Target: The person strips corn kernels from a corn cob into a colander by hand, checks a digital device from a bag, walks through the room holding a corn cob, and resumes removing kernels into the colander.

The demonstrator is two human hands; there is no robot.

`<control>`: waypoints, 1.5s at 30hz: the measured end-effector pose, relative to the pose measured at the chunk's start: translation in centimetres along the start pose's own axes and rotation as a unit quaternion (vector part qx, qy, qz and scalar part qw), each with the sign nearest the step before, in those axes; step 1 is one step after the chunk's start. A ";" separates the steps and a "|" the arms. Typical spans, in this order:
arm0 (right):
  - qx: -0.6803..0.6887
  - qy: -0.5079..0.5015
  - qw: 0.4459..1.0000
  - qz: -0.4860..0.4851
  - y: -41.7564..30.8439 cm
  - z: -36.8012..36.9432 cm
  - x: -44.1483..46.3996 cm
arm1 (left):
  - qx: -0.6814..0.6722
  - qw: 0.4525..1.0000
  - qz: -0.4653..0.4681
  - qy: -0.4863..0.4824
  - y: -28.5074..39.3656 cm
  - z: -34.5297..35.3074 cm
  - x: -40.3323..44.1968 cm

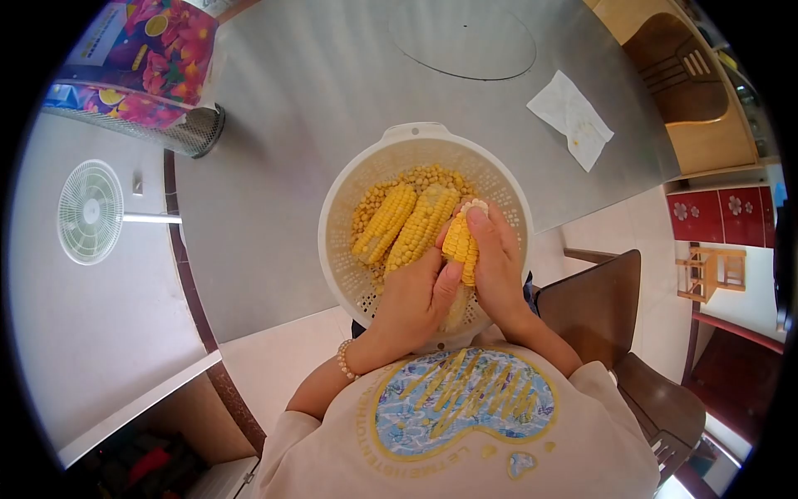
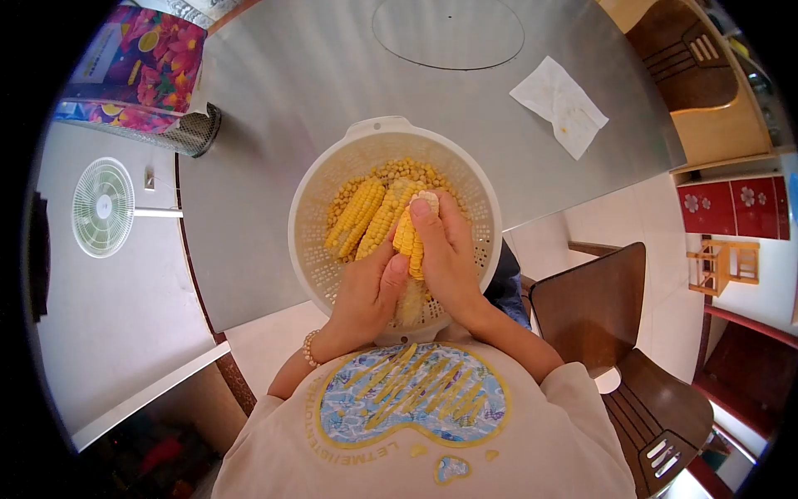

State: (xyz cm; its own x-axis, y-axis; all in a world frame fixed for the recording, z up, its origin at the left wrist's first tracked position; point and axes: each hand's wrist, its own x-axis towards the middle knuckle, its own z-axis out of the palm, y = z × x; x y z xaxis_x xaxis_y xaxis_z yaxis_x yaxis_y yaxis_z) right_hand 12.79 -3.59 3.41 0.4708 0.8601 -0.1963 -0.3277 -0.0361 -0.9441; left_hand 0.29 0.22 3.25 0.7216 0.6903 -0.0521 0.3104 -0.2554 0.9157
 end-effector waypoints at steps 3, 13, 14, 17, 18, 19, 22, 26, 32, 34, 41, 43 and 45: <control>0.022 -0.011 1.000 0.018 -0.1 0.2 -0.1 | 0.009 1.000 0.004 0.021 -0.2 0.2 0.0; -0.013 -0.016 1.000 -0.012 0.8 -0.4 -0.1 | -0.107 0.991 -0.053 0.055 0.3 0.4 0.0; -0.048 -0.015 0.998 -0.034 1.2 -0.6 -0.1 | -0.131 0.986 -0.065 0.074 0.4 0.6 0.1; -0.077 -0.021 0.996 -0.037 0.6 -0.3 -0.1 | -0.078 0.990 -0.111 0.022 0.9 -0.6 0.3; -0.077 -0.021 0.996 -0.037 0.8 -0.4 -0.1 | -0.078 0.990 -0.112 0.022 1.0 -0.7 0.4; -0.102 -0.025 0.993 -0.060 1.0 -0.5 0.0 | -0.085 0.990 -0.111 0.019 1.1 -0.7 0.4; -0.125 -0.034 0.989 -0.070 0.9 -0.4 0.0 | -0.041 0.995 -0.096 0.008 1.1 -1.0 0.4; -0.027 -0.071 0.996 0.054 0.4 -1.0 0.1 | -0.131 0.976 -0.174 0.010 0.3 -0.8 0.3; -0.056 -0.017 0.998 0.001 0.7 -0.7 0.0 | -0.155 0.986 -0.020 0.063 -0.4 0.0 -0.4; -0.087 -0.025 0.996 -0.023 1.0 -0.9 0.0 | -0.118 0.991 -0.044 0.045 0.2 -0.3 -0.3; -0.186 -0.036 0.977 -0.095 1.0 -0.9 -0.2 | -0.060 0.994 -0.093 0.011 0.3 -0.8 0.1; -0.210 -0.042 0.971 -0.110 0.8 -1.0 -0.2 | -0.060 0.993 -0.096 0.010 0.3 -0.9 0.1; -0.234 -0.048 0.963 -0.125 0.6 -1.0 -0.2 | -0.060 0.993 -0.099 0.010 0.3 -1.0 0.2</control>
State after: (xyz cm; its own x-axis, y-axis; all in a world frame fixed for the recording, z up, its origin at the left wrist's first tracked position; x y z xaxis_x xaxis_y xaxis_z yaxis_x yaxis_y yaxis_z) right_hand 13.29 -4.28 2.66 0.4023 0.9137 0.0576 0.2023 -0.0274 -0.9789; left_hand -0.06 0.98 3.86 0.6400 0.7333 -0.2294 0.3684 -0.0308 0.9292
